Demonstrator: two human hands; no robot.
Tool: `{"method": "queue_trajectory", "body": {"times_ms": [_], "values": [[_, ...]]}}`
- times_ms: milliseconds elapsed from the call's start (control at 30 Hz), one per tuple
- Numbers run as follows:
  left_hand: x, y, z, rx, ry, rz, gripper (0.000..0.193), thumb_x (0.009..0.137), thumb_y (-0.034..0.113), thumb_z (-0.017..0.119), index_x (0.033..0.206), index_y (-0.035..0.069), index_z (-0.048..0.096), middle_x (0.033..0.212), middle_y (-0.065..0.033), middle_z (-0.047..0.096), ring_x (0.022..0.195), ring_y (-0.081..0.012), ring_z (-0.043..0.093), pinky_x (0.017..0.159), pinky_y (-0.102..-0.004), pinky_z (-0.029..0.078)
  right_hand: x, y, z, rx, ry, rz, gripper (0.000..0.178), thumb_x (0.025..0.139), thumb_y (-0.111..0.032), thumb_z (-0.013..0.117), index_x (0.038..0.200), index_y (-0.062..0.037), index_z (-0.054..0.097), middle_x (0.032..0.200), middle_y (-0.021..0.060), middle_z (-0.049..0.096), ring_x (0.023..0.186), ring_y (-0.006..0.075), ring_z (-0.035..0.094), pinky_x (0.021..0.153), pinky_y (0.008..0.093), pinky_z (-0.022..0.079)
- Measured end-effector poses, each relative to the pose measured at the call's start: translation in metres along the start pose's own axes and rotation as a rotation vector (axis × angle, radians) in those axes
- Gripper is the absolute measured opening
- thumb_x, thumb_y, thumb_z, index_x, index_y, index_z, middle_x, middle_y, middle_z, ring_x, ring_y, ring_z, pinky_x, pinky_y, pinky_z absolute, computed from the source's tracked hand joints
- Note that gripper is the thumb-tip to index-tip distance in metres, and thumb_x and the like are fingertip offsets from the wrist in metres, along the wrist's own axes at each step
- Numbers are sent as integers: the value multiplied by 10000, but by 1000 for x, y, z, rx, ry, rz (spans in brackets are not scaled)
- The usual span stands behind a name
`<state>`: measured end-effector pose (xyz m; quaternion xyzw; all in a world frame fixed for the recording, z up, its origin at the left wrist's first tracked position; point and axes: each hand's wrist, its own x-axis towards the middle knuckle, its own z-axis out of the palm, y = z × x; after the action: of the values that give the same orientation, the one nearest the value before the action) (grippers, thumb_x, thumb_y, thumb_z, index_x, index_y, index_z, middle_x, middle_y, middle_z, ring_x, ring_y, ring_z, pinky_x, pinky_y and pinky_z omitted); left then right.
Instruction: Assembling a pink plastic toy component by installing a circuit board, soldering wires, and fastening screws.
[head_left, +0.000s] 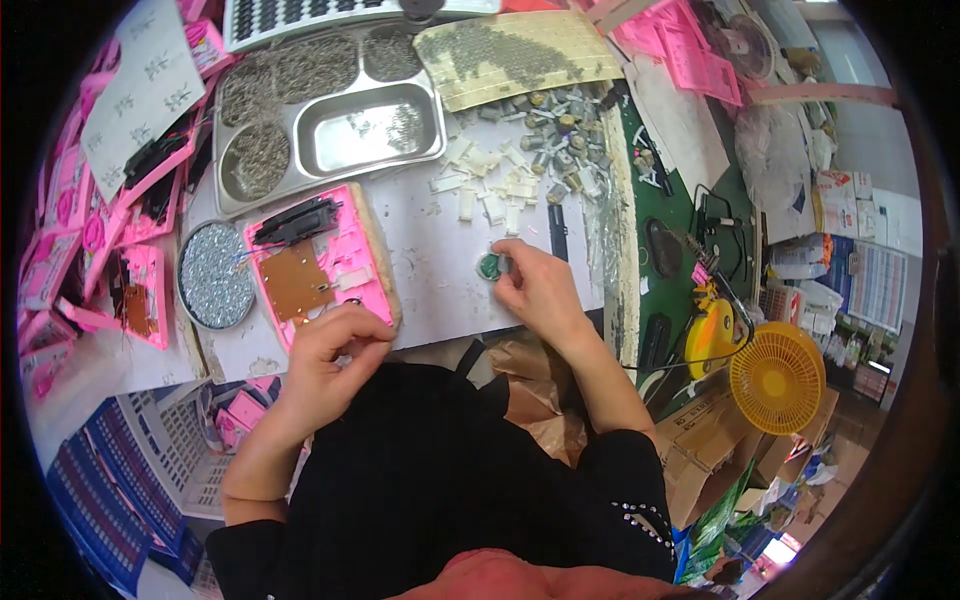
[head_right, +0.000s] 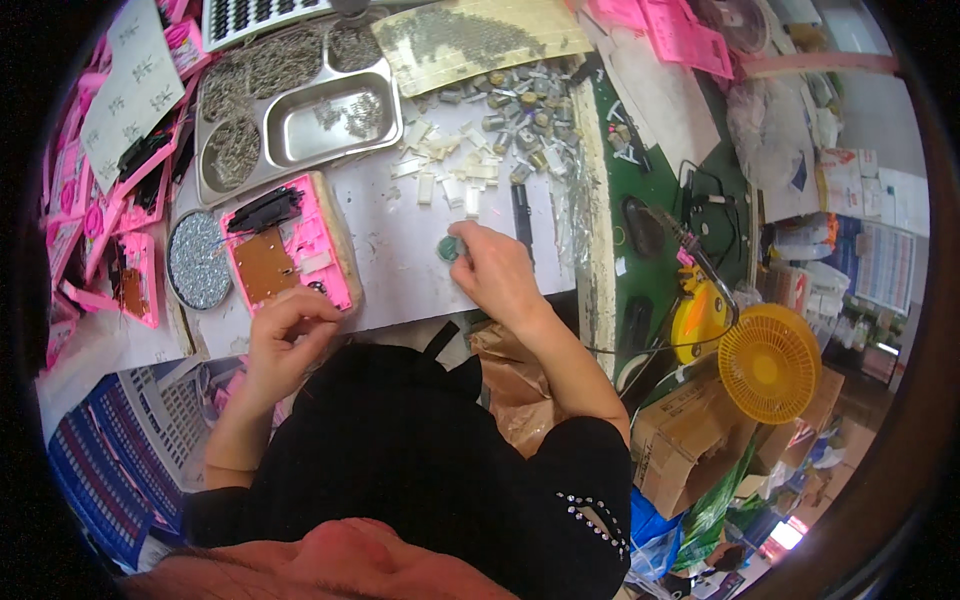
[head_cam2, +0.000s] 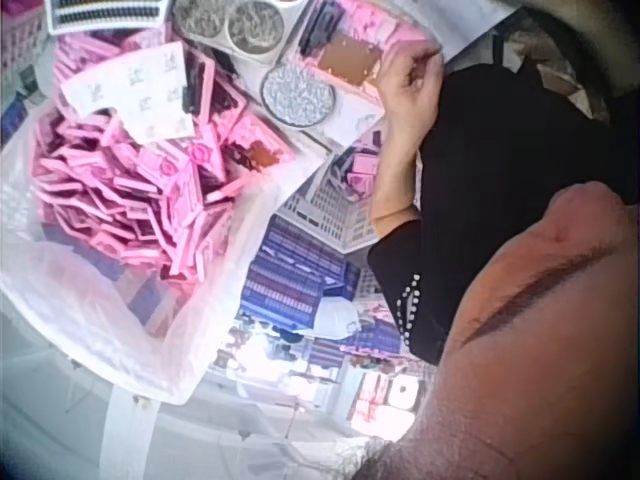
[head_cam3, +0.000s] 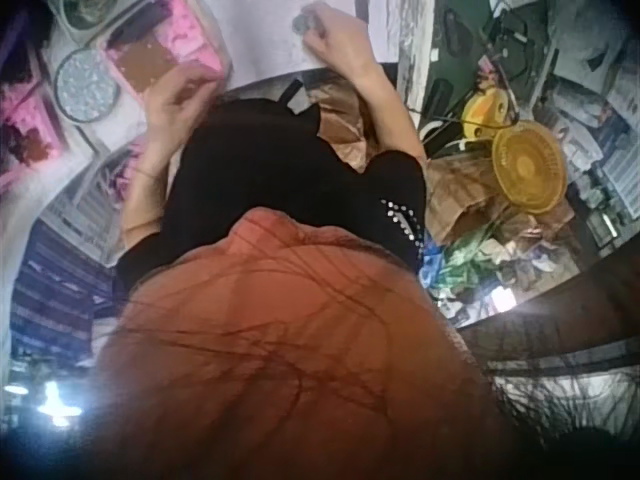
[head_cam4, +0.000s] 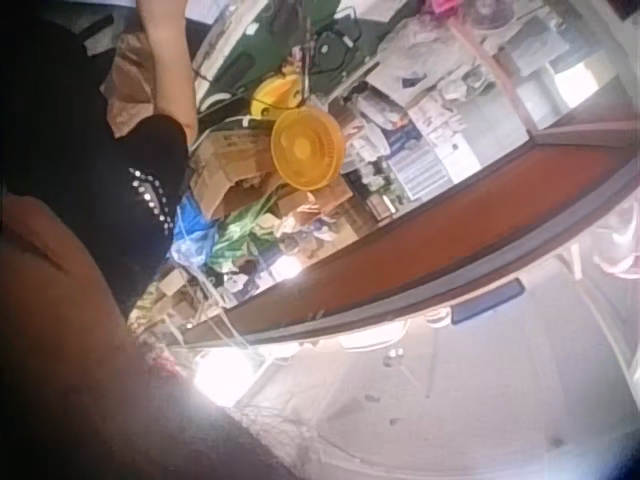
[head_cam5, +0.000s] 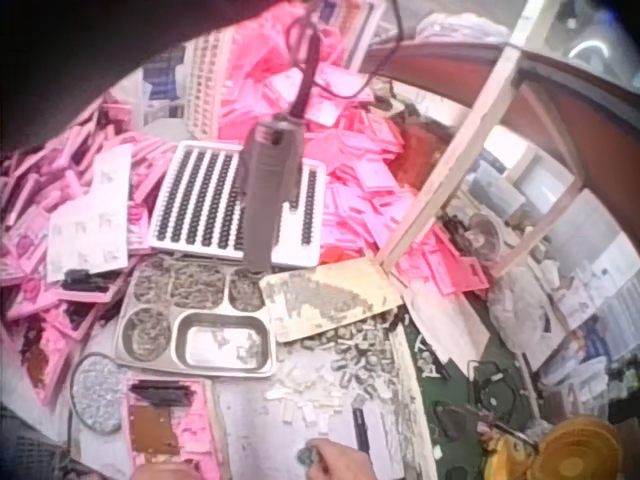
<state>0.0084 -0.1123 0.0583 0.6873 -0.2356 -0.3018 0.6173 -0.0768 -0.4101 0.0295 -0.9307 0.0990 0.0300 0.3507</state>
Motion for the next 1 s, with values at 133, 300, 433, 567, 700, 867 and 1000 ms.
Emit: {"method": "queue_trajectory", "body": {"times_ms": [133,300,433,567,700,867,1000], "values": [[-7,-6,9,13,38,7,118,909,-51,676,1018,-13,700,1010,-84,661,840,-130,654,701,-243,533,-4,4,-12,395,-17,177,372,862,27,667,1231,-12,643,739,19,622,661,107,606,615,261,486],[-9,-13,17,-122,103,-49,229,919,-26,691,1142,14,659,980,-47,660,843,-85,642,698,-229,542,-23,-58,26,1066,-159,110,403,938,6,680,1333,-5,601,832,-30,609,710,19,538,636,185,425],[-10,-17,14,-219,114,-113,368,922,-38,688,1261,34,564,1009,-21,637,905,-74,640,735,-218,549,-16,-67,51,1258,-342,143,437,955,0,669,1379,-5,562,857,-21,609,736,21,541,659,177,418],[-11,-18,12,-235,103,-108,388,921,-45,688,1266,51,537,1043,-20,627,939,-75,638,766,-220,548,-10,-74,51,1240,-399,132,437,961,4,659,1385,-2,553,851,-21,601,734,22,536,662,178,417],[-10,-16,12,-198,98,-101,389,920,-43,689,1265,52,535,1046,-25,631,947,-74,638,781,-219,545,-7,-73,53,1190,-424,135,430,962,11,656,1379,0,556,853,-20,601,739,23,537,668,182,419],[-12,-16,11,-168,89,-78,369,912,-52,698,1233,41,540,1053,-32,633,955,-83,639,772,-227,546,-10,-75,50,1141,-414,128,440,951,17,666,1377,-2,557,866,-11,617,747,36,562,678,196,439],[-13,-19,14,-91,133,52,337,888,-60,714,1178,38,571,1001,-57,640,885,-127,661,728,-267,559,-16,-69,60,733,-175,-220,502,883,22,734,1358,4,572,882,39,653,755,98,615,699,233,485]]}}
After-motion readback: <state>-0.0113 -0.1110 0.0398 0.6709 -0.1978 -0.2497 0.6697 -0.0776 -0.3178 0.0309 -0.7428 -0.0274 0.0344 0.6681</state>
